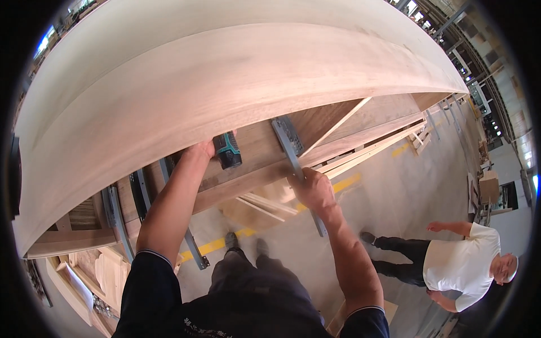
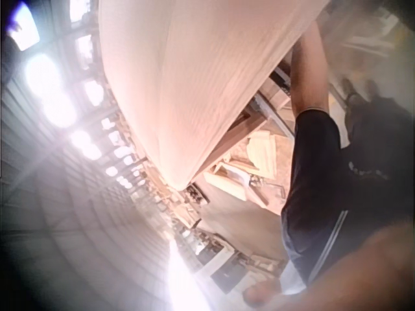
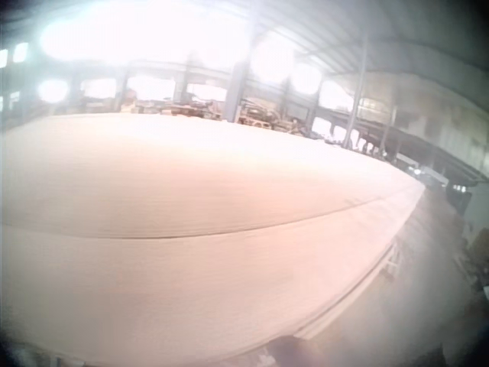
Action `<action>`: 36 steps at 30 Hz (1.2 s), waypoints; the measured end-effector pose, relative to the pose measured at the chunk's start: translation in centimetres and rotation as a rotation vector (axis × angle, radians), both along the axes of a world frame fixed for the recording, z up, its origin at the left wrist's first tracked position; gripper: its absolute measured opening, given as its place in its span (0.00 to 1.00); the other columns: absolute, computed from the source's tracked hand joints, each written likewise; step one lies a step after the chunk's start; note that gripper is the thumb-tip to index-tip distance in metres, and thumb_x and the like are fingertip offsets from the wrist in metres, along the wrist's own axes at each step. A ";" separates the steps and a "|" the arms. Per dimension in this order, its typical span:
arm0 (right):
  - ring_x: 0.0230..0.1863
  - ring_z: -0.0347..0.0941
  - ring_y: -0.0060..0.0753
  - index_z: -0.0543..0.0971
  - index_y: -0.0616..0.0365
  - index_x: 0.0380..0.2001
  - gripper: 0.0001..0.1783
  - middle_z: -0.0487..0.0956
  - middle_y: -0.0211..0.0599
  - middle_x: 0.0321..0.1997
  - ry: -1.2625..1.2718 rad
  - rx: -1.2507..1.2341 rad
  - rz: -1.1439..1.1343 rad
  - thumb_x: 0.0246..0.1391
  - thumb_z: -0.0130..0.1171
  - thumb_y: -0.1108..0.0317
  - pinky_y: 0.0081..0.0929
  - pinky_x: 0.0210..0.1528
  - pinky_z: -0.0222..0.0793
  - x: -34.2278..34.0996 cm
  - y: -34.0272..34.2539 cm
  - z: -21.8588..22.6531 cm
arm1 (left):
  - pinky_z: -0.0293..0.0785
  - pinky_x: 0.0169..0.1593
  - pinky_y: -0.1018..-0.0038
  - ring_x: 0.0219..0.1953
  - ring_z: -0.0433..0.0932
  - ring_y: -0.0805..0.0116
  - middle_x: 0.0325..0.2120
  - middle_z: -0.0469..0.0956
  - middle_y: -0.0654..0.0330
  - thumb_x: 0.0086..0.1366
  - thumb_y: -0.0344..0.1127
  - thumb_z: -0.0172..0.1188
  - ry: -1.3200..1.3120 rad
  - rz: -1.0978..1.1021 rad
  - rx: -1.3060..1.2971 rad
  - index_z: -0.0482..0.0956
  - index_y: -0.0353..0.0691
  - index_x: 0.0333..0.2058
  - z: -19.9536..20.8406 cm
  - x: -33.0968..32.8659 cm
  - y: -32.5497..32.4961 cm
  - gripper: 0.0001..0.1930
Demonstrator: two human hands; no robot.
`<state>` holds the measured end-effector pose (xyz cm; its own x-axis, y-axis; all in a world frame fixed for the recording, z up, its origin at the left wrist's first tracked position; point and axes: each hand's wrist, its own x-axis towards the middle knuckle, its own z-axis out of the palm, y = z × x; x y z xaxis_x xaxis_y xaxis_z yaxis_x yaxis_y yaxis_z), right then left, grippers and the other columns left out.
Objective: The person assembles wooden furniture components by aligning panels and using a power drill to drive screws into pre-drilled holes, then installs metal drawer slides onto the interior of a cabinet frame.
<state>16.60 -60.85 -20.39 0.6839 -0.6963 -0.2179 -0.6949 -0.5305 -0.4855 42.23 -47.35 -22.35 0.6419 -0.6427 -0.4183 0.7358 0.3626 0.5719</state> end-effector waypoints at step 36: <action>0.35 0.79 0.51 0.82 0.58 0.35 0.19 0.81 0.51 0.31 -0.079 -0.021 0.292 0.60 0.54 0.52 0.39 0.39 0.74 1.6 -2.9 -2.7 | 0.79 0.28 0.67 0.27 0.77 0.62 0.33 0.78 0.52 0.72 0.41 0.54 0.025 -0.045 -0.057 0.71 0.35 0.47 -4.5 3.1 -0.1 0.15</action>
<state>18.22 -63.73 -23.05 0.8700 -0.4717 -0.1436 -0.4720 -0.7126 -0.5191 45.37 -47.43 -26.90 0.6013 -0.6941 -0.3958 0.7661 0.3600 0.5324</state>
